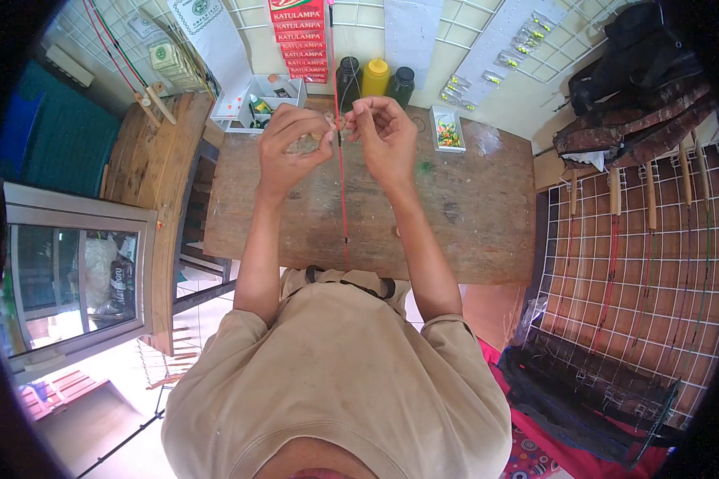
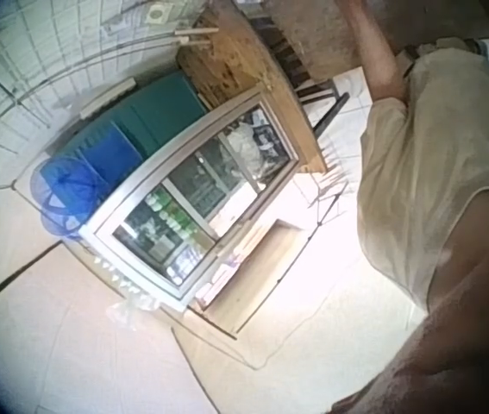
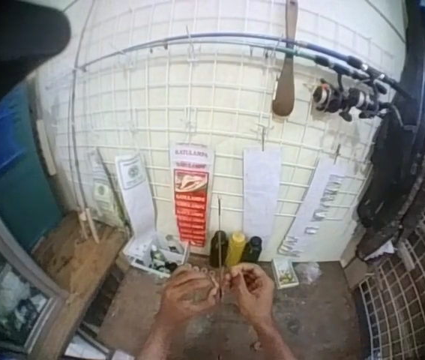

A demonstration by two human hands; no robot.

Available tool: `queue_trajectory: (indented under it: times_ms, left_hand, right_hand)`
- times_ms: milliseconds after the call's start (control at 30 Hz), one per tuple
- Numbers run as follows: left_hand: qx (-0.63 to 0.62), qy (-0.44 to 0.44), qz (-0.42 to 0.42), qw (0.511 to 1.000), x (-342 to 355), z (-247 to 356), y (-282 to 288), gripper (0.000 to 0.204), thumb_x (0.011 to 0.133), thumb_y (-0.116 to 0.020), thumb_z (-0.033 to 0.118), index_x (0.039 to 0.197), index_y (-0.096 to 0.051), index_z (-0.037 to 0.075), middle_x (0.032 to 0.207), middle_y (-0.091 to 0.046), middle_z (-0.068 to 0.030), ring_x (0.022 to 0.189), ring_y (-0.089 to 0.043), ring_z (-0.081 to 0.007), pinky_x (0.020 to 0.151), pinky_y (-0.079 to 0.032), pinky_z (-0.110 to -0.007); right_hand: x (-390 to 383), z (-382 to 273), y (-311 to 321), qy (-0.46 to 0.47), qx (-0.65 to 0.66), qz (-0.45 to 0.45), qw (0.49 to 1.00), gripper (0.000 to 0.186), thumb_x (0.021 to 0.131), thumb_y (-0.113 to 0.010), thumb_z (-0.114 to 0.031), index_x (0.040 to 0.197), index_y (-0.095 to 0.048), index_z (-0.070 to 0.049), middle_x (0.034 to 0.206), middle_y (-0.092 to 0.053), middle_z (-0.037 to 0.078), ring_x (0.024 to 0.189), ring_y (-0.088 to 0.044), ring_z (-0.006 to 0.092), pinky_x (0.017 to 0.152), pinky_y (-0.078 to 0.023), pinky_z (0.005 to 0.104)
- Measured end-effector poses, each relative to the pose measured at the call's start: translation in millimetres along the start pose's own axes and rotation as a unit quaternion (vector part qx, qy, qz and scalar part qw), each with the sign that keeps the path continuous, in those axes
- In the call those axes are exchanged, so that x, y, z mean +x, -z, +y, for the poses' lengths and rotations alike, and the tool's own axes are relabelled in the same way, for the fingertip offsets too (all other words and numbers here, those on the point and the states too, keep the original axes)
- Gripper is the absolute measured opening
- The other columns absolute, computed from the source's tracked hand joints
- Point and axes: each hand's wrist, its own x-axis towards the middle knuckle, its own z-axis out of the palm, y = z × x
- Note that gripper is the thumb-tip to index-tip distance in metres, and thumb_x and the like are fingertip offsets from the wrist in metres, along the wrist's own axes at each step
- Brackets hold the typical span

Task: Repairing a fishing rod by attaching guides and checking the line.

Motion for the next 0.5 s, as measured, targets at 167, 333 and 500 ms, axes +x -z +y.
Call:
queue_trajectory:
  times_ms: [167,333,500]
  left_hand:
    - [0.004,-0.006,-0.035,0.999,4.2,6.3,1.1,0.023,0.057,-0.073,-0.002,0.077,-0.065,0.008,0.080,-0.065,-0.0010,0.073,-0.057,-0.0198,0.066,-0.047,-0.031]
    - [0.000,-0.011,-0.051,0.999,5.7,8.5,1.1,0.024,0.057,-0.073,-0.002,0.077,-0.065,0.008,0.079,-0.064,-0.0006,0.073,-0.057,-0.0198,0.066,-0.046,-0.031]
    - [0.004,-0.016,-0.058,0.998,5.1,8.6,1.8,0.023,0.057,-0.073,-0.001,0.077,-0.065,0.008,0.079,-0.064,-0.0002,0.072,-0.056,-0.0196,0.065,-0.046,-0.031]
  right_hand:
    - [-1.0,-1.5,-0.1,0.042,-0.010,0.012,0.999,0.016,0.091,-0.059,-0.012,0.097,-0.058,0.003,0.080,-0.064,0.006,0.067,-0.059,0.0083,0.059,-0.050,0.0225]
    - [-0.2,-0.6,-1.3,0.042,-0.011,0.026,0.999,0.015,0.091,-0.059,-0.011,0.097,-0.058,0.002,0.080,-0.064,0.005,0.068,-0.058,0.0074,0.059,-0.050,0.0218]
    - [-0.3,2.3,-0.2,0.045,-0.007,0.035,0.998,0.014,0.091,-0.059,-0.011,0.097,-0.058,0.002,0.082,-0.064,0.005,0.068,-0.058,0.0067,0.059,-0.049,0.0212]
